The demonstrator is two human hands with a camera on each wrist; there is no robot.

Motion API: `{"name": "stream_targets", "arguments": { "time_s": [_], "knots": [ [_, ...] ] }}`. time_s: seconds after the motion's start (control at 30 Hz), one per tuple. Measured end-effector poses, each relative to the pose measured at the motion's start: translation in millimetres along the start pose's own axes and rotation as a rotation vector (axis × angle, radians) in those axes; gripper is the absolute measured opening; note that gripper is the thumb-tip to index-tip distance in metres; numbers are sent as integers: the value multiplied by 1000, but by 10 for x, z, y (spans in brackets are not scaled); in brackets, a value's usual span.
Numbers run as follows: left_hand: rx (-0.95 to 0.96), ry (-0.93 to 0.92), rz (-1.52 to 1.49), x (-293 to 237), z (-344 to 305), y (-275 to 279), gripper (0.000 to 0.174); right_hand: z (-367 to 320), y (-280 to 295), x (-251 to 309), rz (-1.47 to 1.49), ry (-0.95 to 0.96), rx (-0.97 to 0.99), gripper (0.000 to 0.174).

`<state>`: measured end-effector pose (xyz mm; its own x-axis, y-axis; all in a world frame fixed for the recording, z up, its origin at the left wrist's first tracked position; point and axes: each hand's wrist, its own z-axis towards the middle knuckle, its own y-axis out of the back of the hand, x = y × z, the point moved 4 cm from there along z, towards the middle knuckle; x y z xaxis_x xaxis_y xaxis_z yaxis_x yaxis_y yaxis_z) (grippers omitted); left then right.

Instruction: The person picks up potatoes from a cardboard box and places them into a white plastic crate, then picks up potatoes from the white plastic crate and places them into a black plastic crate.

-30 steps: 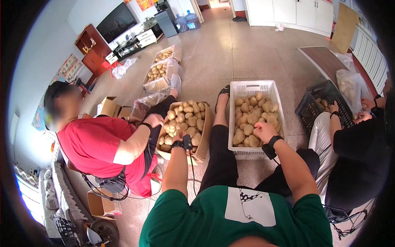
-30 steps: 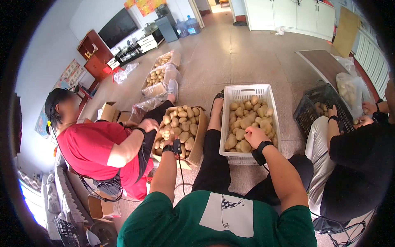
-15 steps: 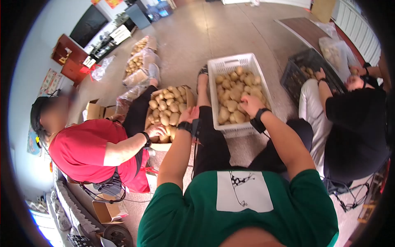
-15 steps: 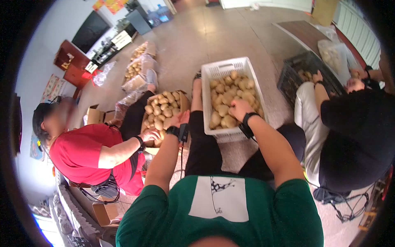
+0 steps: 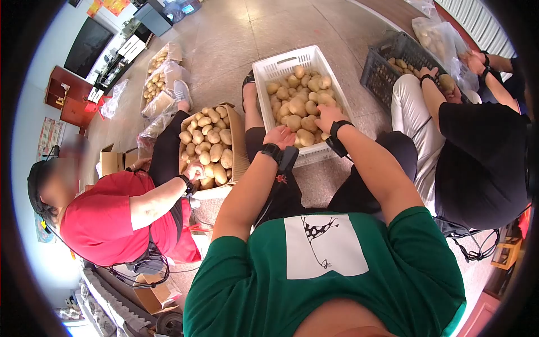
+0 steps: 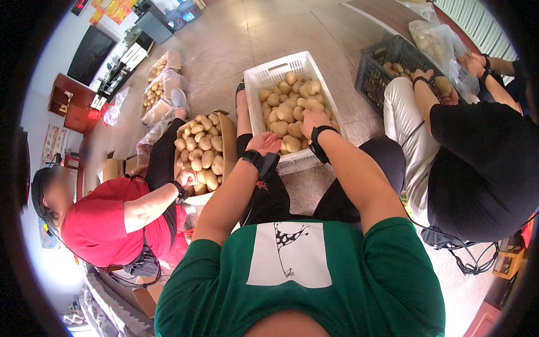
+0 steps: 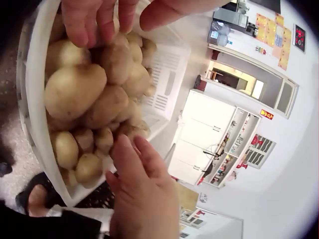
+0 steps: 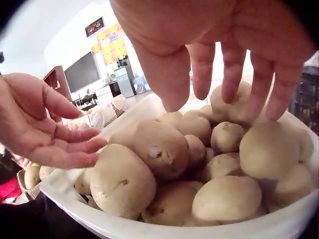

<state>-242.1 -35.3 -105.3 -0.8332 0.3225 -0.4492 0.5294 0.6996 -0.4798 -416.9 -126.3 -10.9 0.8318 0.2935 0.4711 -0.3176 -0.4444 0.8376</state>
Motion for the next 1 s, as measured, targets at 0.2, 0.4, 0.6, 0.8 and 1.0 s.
{"name": "stream_targets", "arguments": {
  "time_s": [0.2, 0.4, 0.6, 0.8, 1.0],
  "knots": [
    [-107, 54, 22, 36, 115, 291, 32, 163, 14, 13, -43, -14, -260, 40],
    [-104, 66, 19, 31, 185, 361, 26, 371, -483, 111, 53, 269, 37, 25],
    [-99, 84, -30, 58, 198, 359, 24, 489, -692, 143, 46, 232, 72, 26],
    [-58, 66, -52, 55, 6, 227, 24, 431, -566, 156, -13, 73, 172, 29],
    [-12, 169, -197, 143, -225, -66, 15, 392, -445, 254, 11, 52, 104, 40]
  ]
}}
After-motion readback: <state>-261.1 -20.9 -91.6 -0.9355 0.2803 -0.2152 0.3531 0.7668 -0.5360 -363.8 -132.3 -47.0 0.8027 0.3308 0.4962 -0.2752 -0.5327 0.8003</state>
